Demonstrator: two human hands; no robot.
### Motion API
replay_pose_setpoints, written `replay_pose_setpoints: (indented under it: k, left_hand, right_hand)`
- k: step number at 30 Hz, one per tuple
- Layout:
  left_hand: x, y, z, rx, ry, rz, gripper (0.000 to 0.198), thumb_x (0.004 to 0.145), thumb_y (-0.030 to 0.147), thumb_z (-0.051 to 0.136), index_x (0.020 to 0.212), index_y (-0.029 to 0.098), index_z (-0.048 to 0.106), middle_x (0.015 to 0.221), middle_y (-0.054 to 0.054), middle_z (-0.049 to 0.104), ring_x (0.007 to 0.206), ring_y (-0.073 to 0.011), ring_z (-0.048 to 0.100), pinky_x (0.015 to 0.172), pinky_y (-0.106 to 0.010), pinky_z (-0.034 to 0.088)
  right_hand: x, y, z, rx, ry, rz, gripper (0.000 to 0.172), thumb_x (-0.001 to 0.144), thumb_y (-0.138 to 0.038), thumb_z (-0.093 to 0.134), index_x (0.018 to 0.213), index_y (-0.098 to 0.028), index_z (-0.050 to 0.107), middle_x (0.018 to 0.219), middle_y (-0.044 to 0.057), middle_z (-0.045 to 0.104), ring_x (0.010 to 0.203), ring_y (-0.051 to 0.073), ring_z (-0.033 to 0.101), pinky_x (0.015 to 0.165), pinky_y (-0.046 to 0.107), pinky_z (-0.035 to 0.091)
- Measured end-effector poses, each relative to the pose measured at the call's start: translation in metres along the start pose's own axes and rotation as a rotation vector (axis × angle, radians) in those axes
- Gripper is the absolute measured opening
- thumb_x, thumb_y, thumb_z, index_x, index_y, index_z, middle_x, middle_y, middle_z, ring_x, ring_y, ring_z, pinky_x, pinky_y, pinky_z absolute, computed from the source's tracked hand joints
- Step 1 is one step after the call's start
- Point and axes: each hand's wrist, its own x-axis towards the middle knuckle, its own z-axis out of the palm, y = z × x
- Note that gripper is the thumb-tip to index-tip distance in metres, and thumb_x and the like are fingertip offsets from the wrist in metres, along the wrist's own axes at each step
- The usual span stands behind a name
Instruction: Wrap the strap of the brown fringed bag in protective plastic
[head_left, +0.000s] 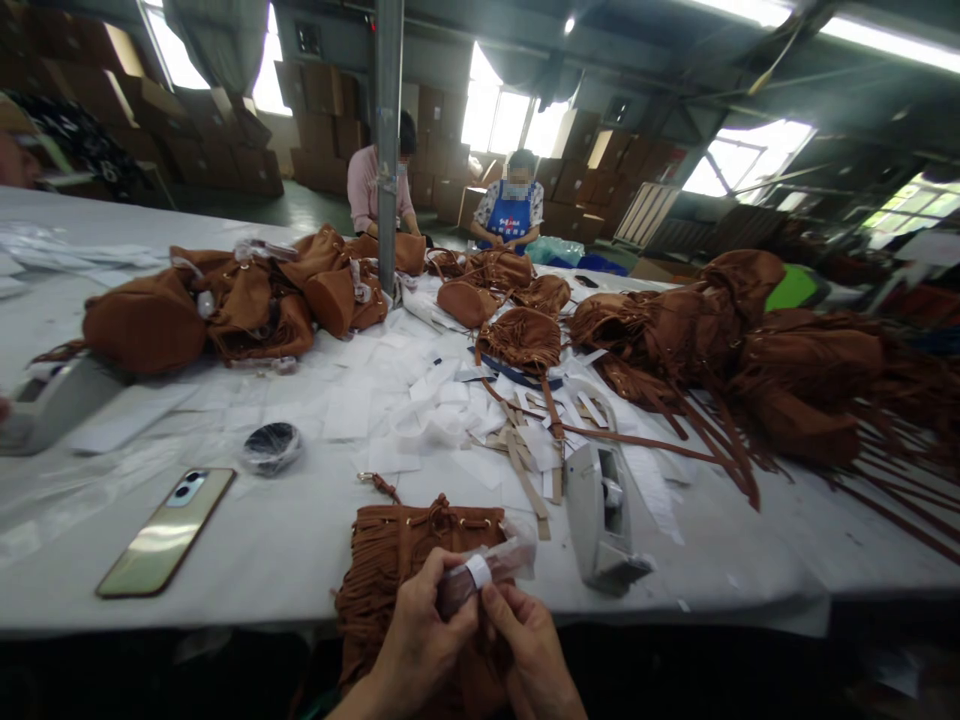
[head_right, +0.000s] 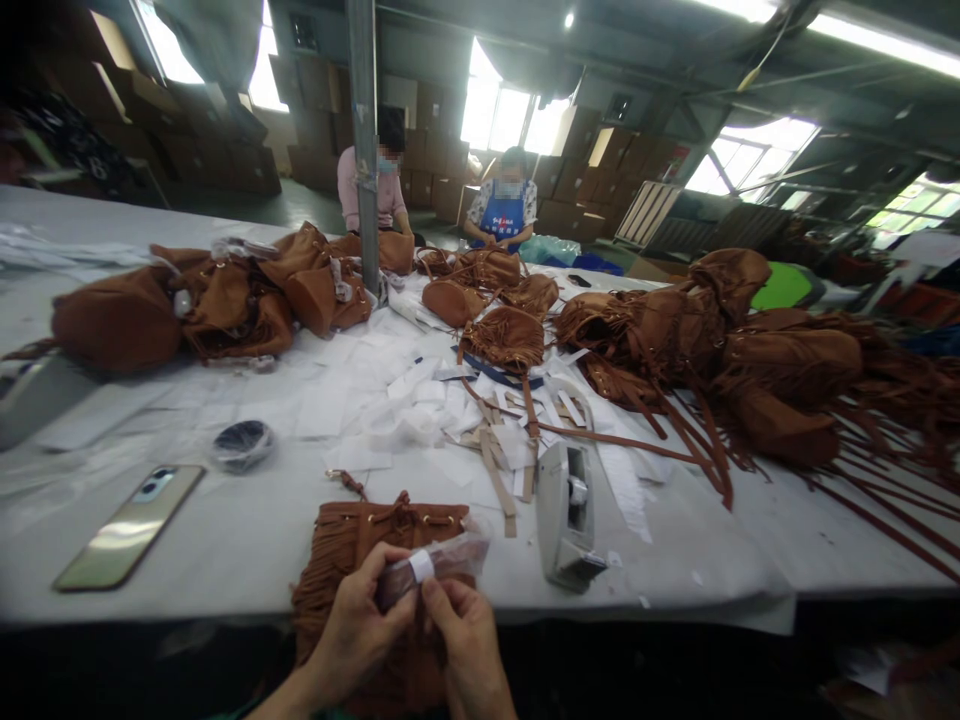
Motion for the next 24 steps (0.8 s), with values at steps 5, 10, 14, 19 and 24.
replay_pose_setpoints:
  k: [5,10,14,19,24]
  left_hand:
    - [-0.001,0.004,0.002,-0.026,-0.003,-0.006,0.011,0.077,0.021,0.059,0.087,0.018,0.056,0.066,0.002,0.06,0.056,-0.0119,0.052,0.053,-0.02,0.038]
    - [0.0,0.011,-0.002,-0.095,-0.058,-0.017,0.012,0.076,0.021,0.061,0.086,0.018,0.056,0.062,0.004,0.054,0.052,-0.0101,0.045,0.048,-0.019,0.033]
    - [0.001,0.014,-0.001,-0.294,-0.11,-0.055,0.017,0.078,0.028,0.063,0.088,0.017,0.053,0.068,0.003,0.054,0.06,-0.0105,0.049,0.056,-0.019,0.04]
    - [0.003,0.001,0.008,-0.681,-0.155,-0.275,0.042,0.081,0.06,0.055,0.087,0.021,0.041,0.067,0.007,0.052,0.026,-0.001,0.03,0.026,-0.016,0.019]
    - [0.003,-0.008,0.007,-0.852,-0.163,-0.358,0.046,0.078,0.063,0.059,0.083,0.022,0.039,0.064,0.01,0.051,0.021,0.0005,0.029,0.023,-0.013,0.017]
  right_hand:
    - [-0.005,-0.001,0.001,0.013,0.025,0.011,0.051,0.065,-0.056,0.078,0.051,-0.017,0.048,0.044,-0.005,0.042,0.042,0.006,0.035,0.041,0.02,0.023]
    - [0.006,0.02,-0.009,-0.029,0.054,-0.06,0.054,0.061,-0.066,0.075,0.07,-0.016,0.059,0.044,-0.007,0.04,0.038,0.006,0.028,0.038,0.02,0.021]
    - [0.015,0.027,-0.013,-0.133,0.127,-0.159,0.058,0.056,-0.071,0.074,0.073,-0.016,0.064,0.053,-0.001,0.055,0.044,0.011,0.044,0.041,0.022,0.033]
    - [0.011,0.019,-0.008,-0.327,0.188,-0.28,0.049,0.067,-0.065,0.07,0.062,-0.018,0.062,0.057,0.001,0.061,0.054,0.015,0.054,0.05,0.024,0.043]
    - [0.008,0.013,-0.004,-0.585,0.177,-0.349,0.043,0.078,-0.056,0.063,0.06,-0.018,0.06,0.055,0.001,0.06,0.052,0.014,0.052,0.05,0.023,0.041]
